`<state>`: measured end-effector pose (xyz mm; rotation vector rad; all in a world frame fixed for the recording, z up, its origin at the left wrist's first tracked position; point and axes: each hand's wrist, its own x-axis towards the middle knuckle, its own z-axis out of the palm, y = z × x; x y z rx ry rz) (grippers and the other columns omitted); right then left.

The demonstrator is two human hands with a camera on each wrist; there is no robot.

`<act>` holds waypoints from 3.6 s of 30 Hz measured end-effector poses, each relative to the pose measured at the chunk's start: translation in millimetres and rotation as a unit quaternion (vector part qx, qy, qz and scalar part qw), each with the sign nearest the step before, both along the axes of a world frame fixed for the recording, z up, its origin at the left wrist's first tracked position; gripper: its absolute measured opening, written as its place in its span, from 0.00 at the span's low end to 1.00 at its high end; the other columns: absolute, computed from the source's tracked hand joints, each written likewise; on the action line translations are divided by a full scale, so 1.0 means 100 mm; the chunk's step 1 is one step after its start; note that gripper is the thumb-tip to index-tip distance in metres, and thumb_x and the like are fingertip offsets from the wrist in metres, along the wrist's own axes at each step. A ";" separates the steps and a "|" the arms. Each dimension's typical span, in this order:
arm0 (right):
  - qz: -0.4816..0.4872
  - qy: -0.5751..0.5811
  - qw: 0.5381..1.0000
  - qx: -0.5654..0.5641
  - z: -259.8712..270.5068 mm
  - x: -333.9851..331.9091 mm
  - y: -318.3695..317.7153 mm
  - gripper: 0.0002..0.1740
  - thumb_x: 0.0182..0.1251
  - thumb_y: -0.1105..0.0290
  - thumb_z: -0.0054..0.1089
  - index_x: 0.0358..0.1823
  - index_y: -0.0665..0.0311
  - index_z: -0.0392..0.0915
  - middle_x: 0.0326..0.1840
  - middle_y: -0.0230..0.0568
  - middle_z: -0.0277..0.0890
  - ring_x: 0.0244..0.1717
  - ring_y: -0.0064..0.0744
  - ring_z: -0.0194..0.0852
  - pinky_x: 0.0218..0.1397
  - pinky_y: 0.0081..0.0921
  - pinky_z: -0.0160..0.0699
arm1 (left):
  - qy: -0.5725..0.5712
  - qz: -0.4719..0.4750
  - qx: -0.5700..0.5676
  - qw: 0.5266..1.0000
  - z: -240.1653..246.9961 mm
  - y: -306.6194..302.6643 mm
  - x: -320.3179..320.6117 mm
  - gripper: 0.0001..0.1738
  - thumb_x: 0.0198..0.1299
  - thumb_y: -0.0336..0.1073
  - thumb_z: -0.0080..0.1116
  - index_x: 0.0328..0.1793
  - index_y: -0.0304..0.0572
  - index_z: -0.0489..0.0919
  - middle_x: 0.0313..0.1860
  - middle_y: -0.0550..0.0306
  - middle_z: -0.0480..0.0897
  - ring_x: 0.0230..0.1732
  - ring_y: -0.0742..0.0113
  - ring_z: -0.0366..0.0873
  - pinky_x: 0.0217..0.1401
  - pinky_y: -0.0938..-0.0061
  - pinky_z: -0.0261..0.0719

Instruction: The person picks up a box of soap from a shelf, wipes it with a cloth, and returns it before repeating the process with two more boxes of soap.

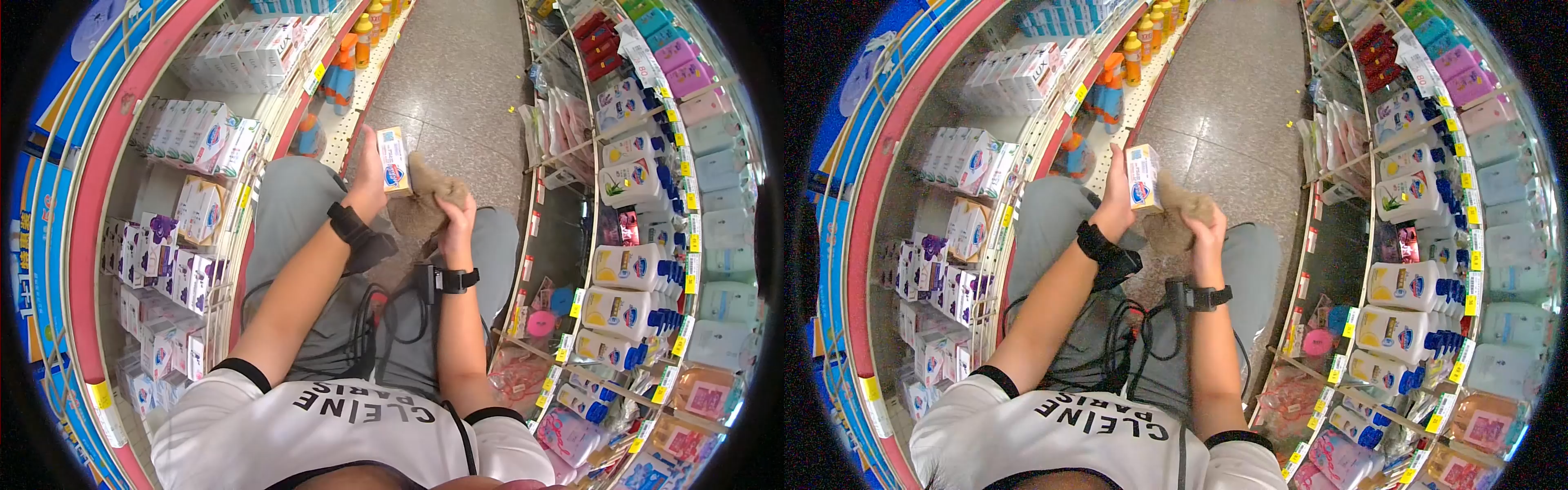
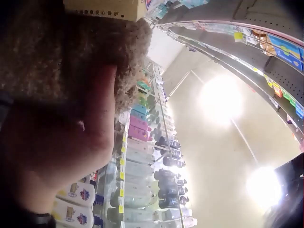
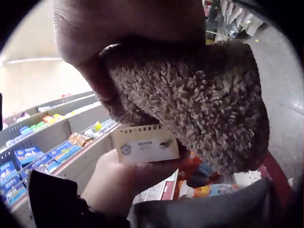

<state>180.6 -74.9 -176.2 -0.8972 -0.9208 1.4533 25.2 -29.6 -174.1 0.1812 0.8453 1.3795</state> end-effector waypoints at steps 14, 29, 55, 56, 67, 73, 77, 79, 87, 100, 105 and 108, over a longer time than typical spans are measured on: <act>-0.099 0.180 0.977 -0.053 -0.09 0.22 0.17 0.18 0.60 0.75 0.53 0.53 0.66 0.70 0.53 0.43 0.74 0.53 0.38 0.73 0.58 0.34 0.70 | 0.021 -0.144 0.054 0.988 -0.05 -0.03 0.16 0.20 0.63 0.43 0.56 0.55 0.39 0.71 0.46 0.57 0.80 0.45 0.69 0.80 0.47 0.71 0.80; 0.004 -0.101 0.993 0.068 -0.03 0.17 0.10 0.23 0.52 0.79 0.53 0.54 0.68 0.68 0.51 0.37 0.71 0.55 0.29 0.67 0.62 0.25 0.59 | 0.126 -0.014 0.082 0.989 -0.03 -0.04 0.22 0.16 0.59 0.41 0.61 0.44 0.40 0.70 0.32 0.60 0.78 0.30 0.74 0.79 0.32 0.77 0.78; 0.209 -0.119 0.969 0.060 0.22 0.26 0.03 0.30 0.44 0.81 0.45 0.56 0.75 0.70 0.55 0.48 0.72 0.58 0.36 0.68 0.64 0.29 0.60 | 0.291 -0.085 0.116 0.946 0.14 -0.15 -0.26 0.47 0.43 0.27 0.71 0.68 0.39 0.54 0.53 0.50 0.72 0.50 0.65 0.72 0.49 0.72 0.75; 0.227 -0.096 0.967 0.063 0.20 0.32 0.04 0.30 0.45 0.81 0.45 0.56 0.74 0.70 0.54 0.48 0.72 0.56 0.36 0.68 0.64 0.29 0.61 | 0.283 -0.075 0.117 0.949 0.16 -0.11 -0.33 0.45 0.44 0.26 0.70 0.67 0.38 0.55 0.52 0.51 0.73 0.49 0.66 0.73 0.49 0.71 0.76; -0.038 -0.126 0.987 -0.090 0.26 0.36 -0.10 0.24 0.54 0.74 0.50 0.55 0.67 0.67 0.50 0.43 0.68 0.52 0.37 0.66 0.59 0.33 0.63 | 0.229 -0.003 0.190 0.955 1.12 -1.06 -1.18 0.28 0.53 0.21 0.61 0.61 0.34 0.66 0.54 0.54 0.76 0.54 0.68 0.75 0.55 0.74 0.75; -0.011 -0.158 0.984 -0.085 0.37 0.35 -0.13 0.24 0.56 0.73 0.49 0.57 0.68 0.66 0.53 0.44 0.66 0.54 0.38 0.65 0.60 0.34 0.62 | 0.609 0.132 0.155 0.767 1.41 -1.73 -1.70 0.33 0.51 0.33 0.67 0.62 0.32 0.66 0.51 0.52 0.77 0.50 0.70 0.75 0.53 0.76 0.75; -0.007 -0.163 0.985 -0.059 0.25 0.35 -0.09 0.27 0.51 0.72 0.54 0.56 0.68 0.68 0.53 0.44 0.69 0.54 0.38 0.66 0.60 0.32 0.62 | 0.669 0.124 0.107 0.725 1.21 -1.82 -1.89 0.33 0.49 0.32 0.66 0.62 0.34 0.68 0.51 0.50 0.77 0.52 0.66 0.75 0.54 0.73 0.74; 0.015 -0.174 0.983 -0.056 0.31 0.34 -0.10 0.27 0.51 0.72 0.54 0.57 0.69 0.68 0.54 0.44 0.68 0.55 0.38 0.66 0.61 0.32 0.62 | 0.719 0.131 0.102 0.675 1.10 -1.83 -1.86 0.31 0.48 0.32 0.66 0.60 0.35 0.70 0.52 0.48 0.77 0.53 0.61 0.75 0.55 0.71 0.73; 0.003 -0.171 0.984 -0.045 0.18 0.39 -0.07 0.27 0.53 0.74 0.54 0.58 0.70 0.67 0.55 0.45 0.66 0.56 0.38 0.65 0.62 0.32 0.60 | 0.831 0.149 0.055 0.534 1.04 -1.82 -1.67 0.28 0.49 0.35 0.64 0.58 0.38 0.72 0.52 0.45 0.76 0.54 0.48 0.73 0.57 0.65 0.71; 0.005 -0.248 0.969 -0.013 0.16 0.41 -0.05 0.24 0.56 0.76 0.51 0.57 0.74 0.67 0.55 0.47 0.65 0.57 0.39 0.64 0.64 0.31 0.58 | 0.863 0.153 -0.029 0.481 0.91 -1.88 -1.58 0.31 0.52 0.38 0.61 0.63 0.38 0.67 0.54 0.42 0.72 0.50 0.42 0.73 0.53 0.62 0.72; 0.022 -0.216 0.976 -0.017 0.09 0.43 -0.03 0.26 0.56 0.77 0.52 0.58 0.74 0.66 0.57 0.48 0.65 0.58 0.39 0.64 0.65 0.31 0.58 | 0.883 0.111 -0.085 0.449 0.97 -1.86 -1.47 0.28 0.53 0.38 0.58 0.61 0.41 0.68 0.53 0.40 0.72 0.49 0.42 0.73 0.51 0.59 0.73; 0.015 -0.241 0.970 0.001 0.05 0.45 0.00 0.26 0.55 0.77 0.52 0.58 0.74 0.67 0.56 0.48 0.66 0.58 0.39 0.65 0.64 0.31 0.59 | 0.878 0.154 -0.084 0.445 0.94 -1.84 -1.44 0.27 0.54 0.38 0.58 0.61 0.41 0.69 0.53 0.39 0.73 0.50 0.43 0.73 0.52 0.59 0.72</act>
